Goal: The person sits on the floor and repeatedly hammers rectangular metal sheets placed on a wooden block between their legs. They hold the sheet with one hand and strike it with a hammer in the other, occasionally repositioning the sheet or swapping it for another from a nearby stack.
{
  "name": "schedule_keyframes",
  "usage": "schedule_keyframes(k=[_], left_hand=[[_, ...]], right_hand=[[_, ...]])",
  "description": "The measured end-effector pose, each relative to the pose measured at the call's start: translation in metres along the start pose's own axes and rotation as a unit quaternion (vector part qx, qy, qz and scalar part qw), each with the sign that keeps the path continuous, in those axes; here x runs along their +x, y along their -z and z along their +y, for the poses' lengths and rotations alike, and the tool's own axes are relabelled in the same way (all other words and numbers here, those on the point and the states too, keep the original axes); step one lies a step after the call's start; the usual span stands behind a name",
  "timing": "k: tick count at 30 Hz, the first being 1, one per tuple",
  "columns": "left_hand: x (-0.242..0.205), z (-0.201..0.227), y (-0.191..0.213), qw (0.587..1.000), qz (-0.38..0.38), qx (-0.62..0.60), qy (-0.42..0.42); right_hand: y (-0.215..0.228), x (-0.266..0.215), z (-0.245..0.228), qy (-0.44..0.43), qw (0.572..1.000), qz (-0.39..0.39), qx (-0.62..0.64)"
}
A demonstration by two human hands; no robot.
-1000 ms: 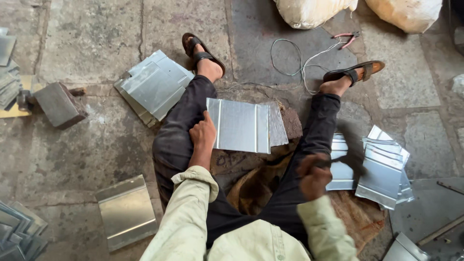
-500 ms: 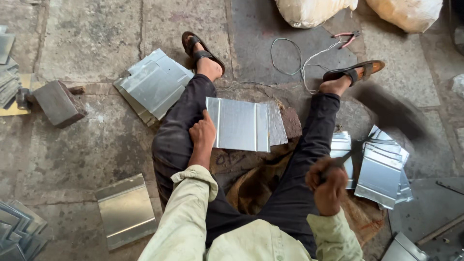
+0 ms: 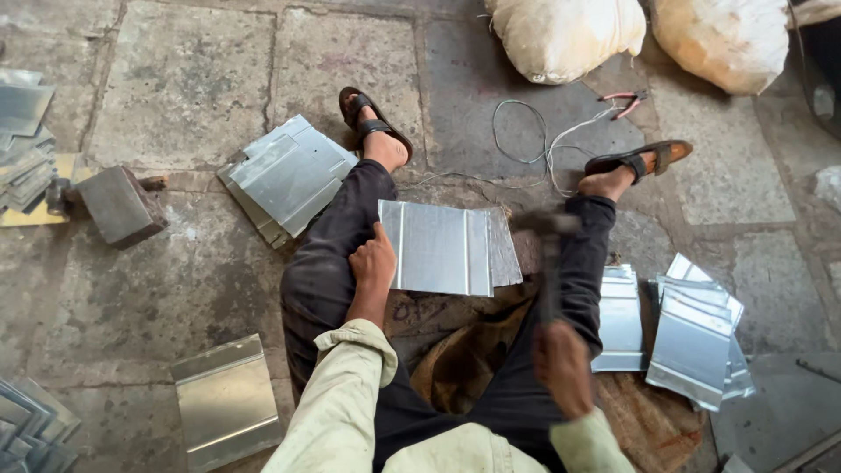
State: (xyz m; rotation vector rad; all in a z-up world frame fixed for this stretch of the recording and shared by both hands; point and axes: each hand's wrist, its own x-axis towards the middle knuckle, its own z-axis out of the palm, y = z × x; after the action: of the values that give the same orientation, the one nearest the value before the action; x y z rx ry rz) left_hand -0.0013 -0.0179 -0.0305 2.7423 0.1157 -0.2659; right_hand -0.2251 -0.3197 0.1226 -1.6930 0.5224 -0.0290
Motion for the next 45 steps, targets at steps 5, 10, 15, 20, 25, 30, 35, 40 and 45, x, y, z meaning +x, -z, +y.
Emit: schedule_keyframes(k=[5,10,15,20,25,30,35,40,45], left_hand=[[-0.004,0.001,-0.003,1.0,0.001,0.013,-0.013],[-0.001,0.004,0.008,1.0,-0.007,0.006,0.008],[0.001,0.001,-0.009,1.0,0.013,0.013,-0.008],[0.004,-0.002,-0.019,1.0,0.028,0.011,0.002],[0.004,0.001,-0.012,1.0,0.005,0.02,0.015],[0.006,0.005,-0.005,1.0,-0.001,0.01,0.016],[0.003,0.002,-0.015,0.999,0.034,0.026,0.0],[0.004,-0.001,-0.026,0.999,0.027,0.025,0.003],[0.01,-0.001,-0.023,0.999,0.035,0.021,0.003]], right_hand=[[0.05,-0.031,-0.047,0.313,0.929,0.025,0.196],[0.034,0.009,0.048,0.364,0.92,0.033,0.142],[0.013,-0.002,0.096,-0.018,0.979,0.007,-0.203],[0.019,-0.016,0.026,0.091,0.978,0.011,-0.189],[0.032,-0.037,-0.028,0.212,0.976,-0.008,0.038],[-0.001,-0.014,0.017,0.216,0.976,0.028,0.015],[-0.022,0.014,0.053,0.008,0.978,-0.013,-0.206],[-0.016,0.008,0.027,0.021,1.0,-0.002,0.013],[-0.016,0.029,0.051,0.27,0.954,0.032,-0.122]])
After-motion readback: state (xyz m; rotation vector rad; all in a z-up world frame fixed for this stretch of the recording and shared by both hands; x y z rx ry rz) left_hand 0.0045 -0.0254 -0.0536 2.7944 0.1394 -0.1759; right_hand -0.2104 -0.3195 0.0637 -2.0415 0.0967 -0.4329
